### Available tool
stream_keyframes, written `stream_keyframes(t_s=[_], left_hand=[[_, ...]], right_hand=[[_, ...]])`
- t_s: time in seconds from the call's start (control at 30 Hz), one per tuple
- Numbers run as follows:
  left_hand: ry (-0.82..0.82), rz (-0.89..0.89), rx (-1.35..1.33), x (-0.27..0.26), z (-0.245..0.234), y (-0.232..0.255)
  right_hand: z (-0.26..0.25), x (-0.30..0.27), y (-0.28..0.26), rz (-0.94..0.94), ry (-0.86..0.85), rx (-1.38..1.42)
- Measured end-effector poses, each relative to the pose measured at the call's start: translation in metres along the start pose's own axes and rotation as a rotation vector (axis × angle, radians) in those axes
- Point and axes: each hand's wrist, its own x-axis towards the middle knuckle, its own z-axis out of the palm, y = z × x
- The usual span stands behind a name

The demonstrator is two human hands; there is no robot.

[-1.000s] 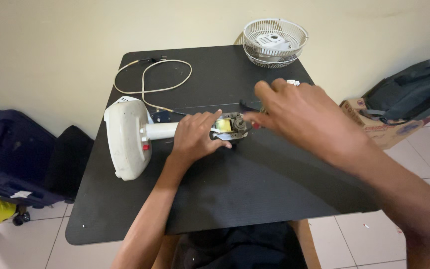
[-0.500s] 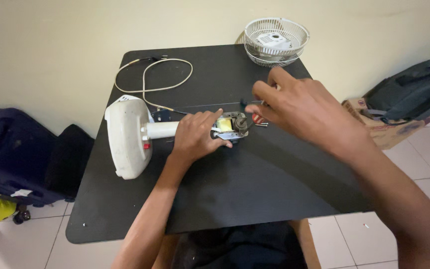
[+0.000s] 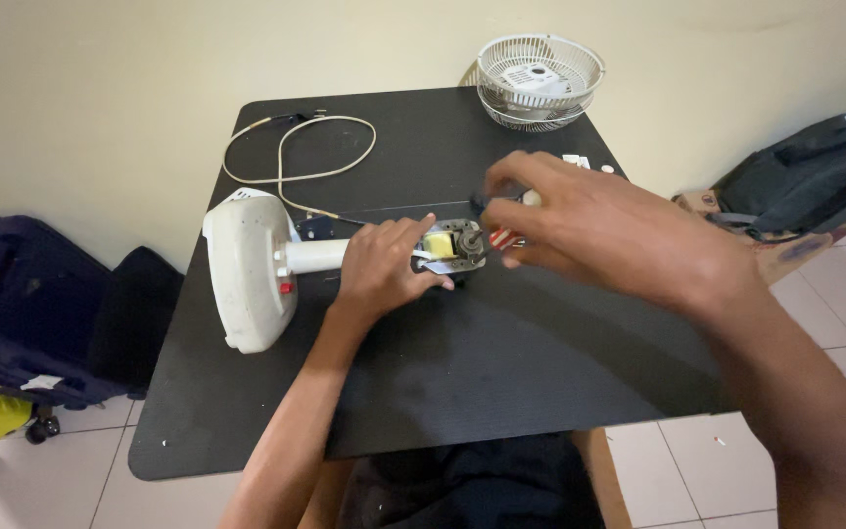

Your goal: The person uses a screwdriver to repeatedly tighten and loosen screws on the exposed motor housing of a disassembled white fan. The fan base and a wire cage are visible on the table. The person does not complete the repair or reassemble the fan within the clip.

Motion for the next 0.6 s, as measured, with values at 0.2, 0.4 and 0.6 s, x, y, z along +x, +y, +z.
stream_keyframes(t_s=[0.2,0.4,0.6], left_hand=[[0.015,0.007,0.003,0.0,-0.001,0.001],[0.016,0.009,0.015,0.002,0.001,0.0],[0.033,0.007,0.007,0.001,0.002,-0.001]], right_hand=[[-0.006,0.005,0.002,0.096,-0.14,0.068],[-0.002,0.008,-0.003,0.145,-0.07,-0.001],[0.004,0.003,-0.01,0.264,-0.093,-0.03]])
